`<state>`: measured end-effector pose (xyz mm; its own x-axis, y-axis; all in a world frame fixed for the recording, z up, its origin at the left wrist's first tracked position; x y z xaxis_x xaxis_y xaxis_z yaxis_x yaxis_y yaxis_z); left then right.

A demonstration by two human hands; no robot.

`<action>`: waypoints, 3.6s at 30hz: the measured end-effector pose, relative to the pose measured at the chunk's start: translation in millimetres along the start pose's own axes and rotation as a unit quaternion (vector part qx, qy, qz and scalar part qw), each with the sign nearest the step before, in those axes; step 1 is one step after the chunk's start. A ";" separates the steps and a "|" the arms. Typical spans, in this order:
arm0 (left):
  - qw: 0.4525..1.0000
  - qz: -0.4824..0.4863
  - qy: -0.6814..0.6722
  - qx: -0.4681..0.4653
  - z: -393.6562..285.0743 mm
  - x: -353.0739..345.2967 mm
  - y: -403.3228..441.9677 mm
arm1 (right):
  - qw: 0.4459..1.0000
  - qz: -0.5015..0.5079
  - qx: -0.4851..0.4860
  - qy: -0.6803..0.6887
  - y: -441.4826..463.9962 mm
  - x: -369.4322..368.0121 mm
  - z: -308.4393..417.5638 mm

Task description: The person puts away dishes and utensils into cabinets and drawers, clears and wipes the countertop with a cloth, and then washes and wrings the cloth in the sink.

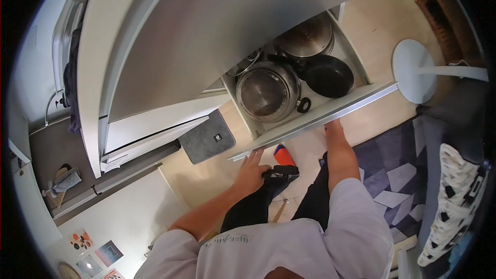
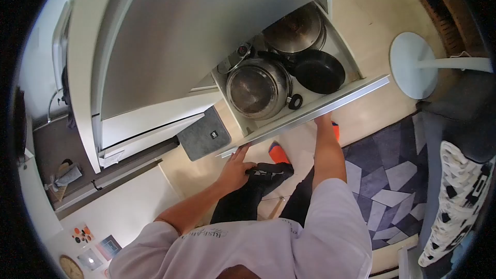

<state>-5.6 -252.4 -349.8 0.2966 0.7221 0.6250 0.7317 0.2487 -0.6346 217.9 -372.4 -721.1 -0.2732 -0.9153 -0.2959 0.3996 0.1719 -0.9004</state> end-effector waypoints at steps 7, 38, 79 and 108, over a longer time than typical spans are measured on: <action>0.986 -0.124 -0.107 -0.019 -18.0 78.0 -50.9 | 0.934 -0.241 0.258 -0.063 -219.9 -42.1 164.8; 0.906 -0.417 0.073 0.005 -78.7 294.3 -94.8 | 0.982 0.166 -0.044 -0.077 -191.9 -293.1 116.0; 0.965 -0.226 0.126 0.050 -102.3 220.2 -198.4 | -0.102 0.270 0.428 -0.857 -595.1 -265.7 244.3; 0.878 -0.257 -0.328 0.234 -103.7 246.8 -201.8 | 0.553 0.186 -0.010 -0.812 -374.5 -296.6 177.6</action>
<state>-16.4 -191.3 -20.3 -0.5291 0.6157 0.5839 0.2875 0.7775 -0.5593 304.6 -230.0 -239.5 0.9774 0.0674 0.2003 0.1496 0.4486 -0.8811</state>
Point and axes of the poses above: each hand's wrist, its own y-axis towards the middle knuckle, its own x-axis out of the back of the hand, z = x × y, the point moved 1 cm from there along y, towards the middle knuckle, and after that the axes turned 10 degrees about -y, right-handed, at the moved point
